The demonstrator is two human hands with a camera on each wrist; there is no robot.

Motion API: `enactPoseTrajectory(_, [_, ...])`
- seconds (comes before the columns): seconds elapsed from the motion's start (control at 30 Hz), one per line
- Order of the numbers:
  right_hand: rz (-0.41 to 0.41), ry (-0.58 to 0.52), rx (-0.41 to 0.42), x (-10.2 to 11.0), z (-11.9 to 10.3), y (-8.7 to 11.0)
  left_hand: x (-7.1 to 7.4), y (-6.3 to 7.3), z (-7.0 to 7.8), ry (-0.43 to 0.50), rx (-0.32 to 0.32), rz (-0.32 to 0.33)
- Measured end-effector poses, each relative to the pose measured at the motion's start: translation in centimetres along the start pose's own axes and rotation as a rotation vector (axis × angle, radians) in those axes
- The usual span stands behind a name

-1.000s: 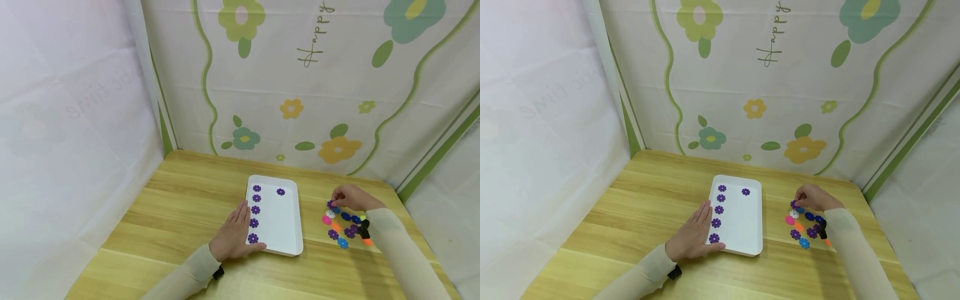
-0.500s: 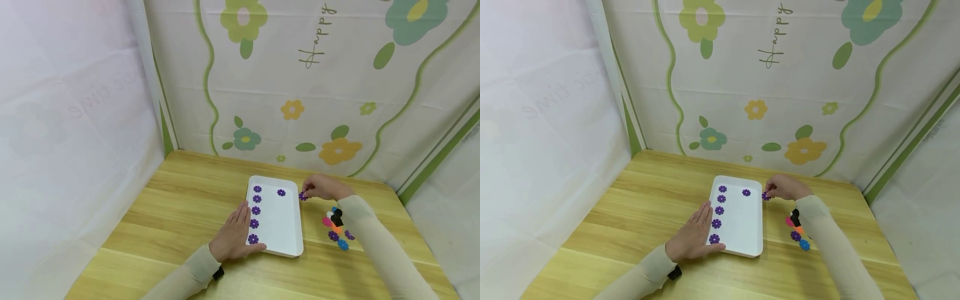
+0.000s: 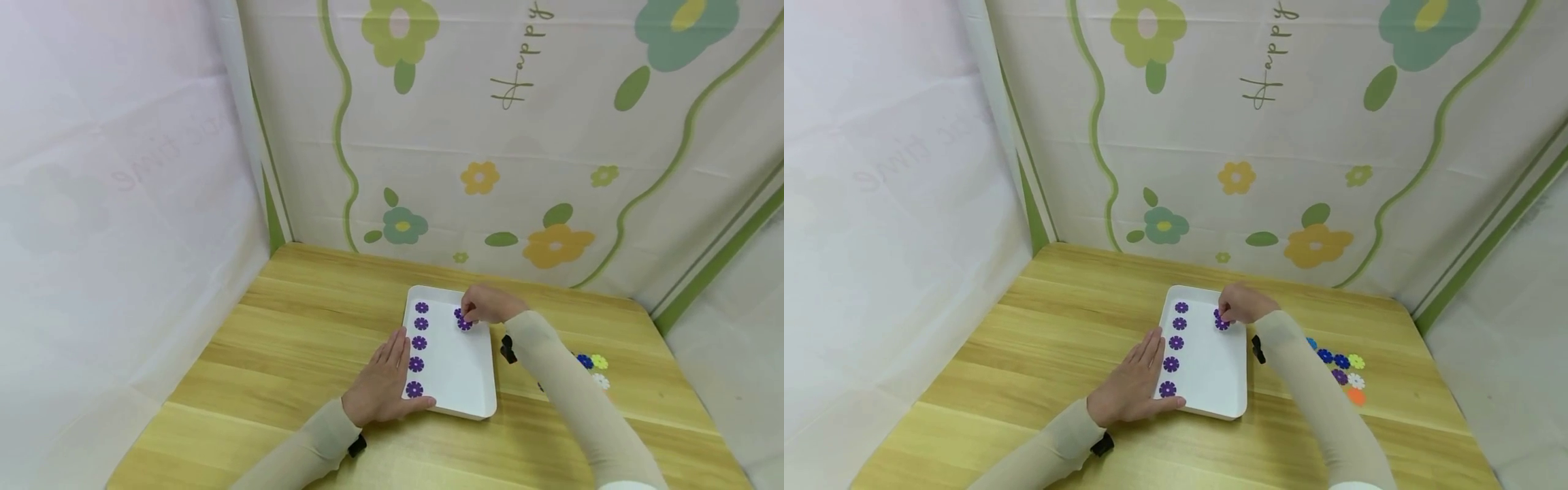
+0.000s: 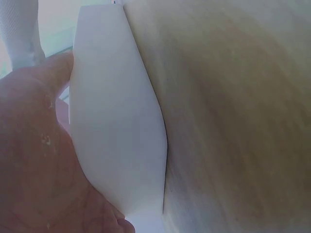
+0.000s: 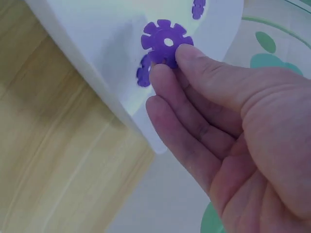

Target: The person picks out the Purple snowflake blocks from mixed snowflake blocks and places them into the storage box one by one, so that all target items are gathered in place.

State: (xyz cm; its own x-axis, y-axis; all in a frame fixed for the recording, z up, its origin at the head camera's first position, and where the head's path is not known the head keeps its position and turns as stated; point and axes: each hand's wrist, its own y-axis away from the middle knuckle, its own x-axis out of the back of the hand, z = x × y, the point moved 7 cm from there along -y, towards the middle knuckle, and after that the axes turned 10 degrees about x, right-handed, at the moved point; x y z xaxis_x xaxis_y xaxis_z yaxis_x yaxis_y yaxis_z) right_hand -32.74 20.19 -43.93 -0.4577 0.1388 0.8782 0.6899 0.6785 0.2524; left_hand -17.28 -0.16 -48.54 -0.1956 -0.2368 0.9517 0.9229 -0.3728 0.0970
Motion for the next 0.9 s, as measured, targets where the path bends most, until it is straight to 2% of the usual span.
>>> enactPoseTrajectory(0.27, [-0.009,0.028,-0.076,-1.5,0.5,-1.4,-0.4,-0.3,-0.2,0.003,0.003,0.007])
enactPoseTrajectory(0.43, [0.000,0.045,-0.093,-1.6,0.6,-1.5,-0.7,-0.3,-0.3,0.016,0.000,0.024])
enactPoseTrajectory(0.57, [0.005,0.038,-0.105,-1.6,0.8,-1.3,-0.6,-0.3,-0.2,0.012,0.000,0.012])
enactPoseTrajectory(0.73, [0.024,0.043,-0.068,-1.1,0.7,-0.9,-0.2,-0.1,0.0,0.010,-0.009,0.014])
enactPoseTrajectory(0.9, [0.029,0.068,0.005,0.0,0.4,0.0,-0.1,-0.1,0.1,0.002,-0.004,0.010])
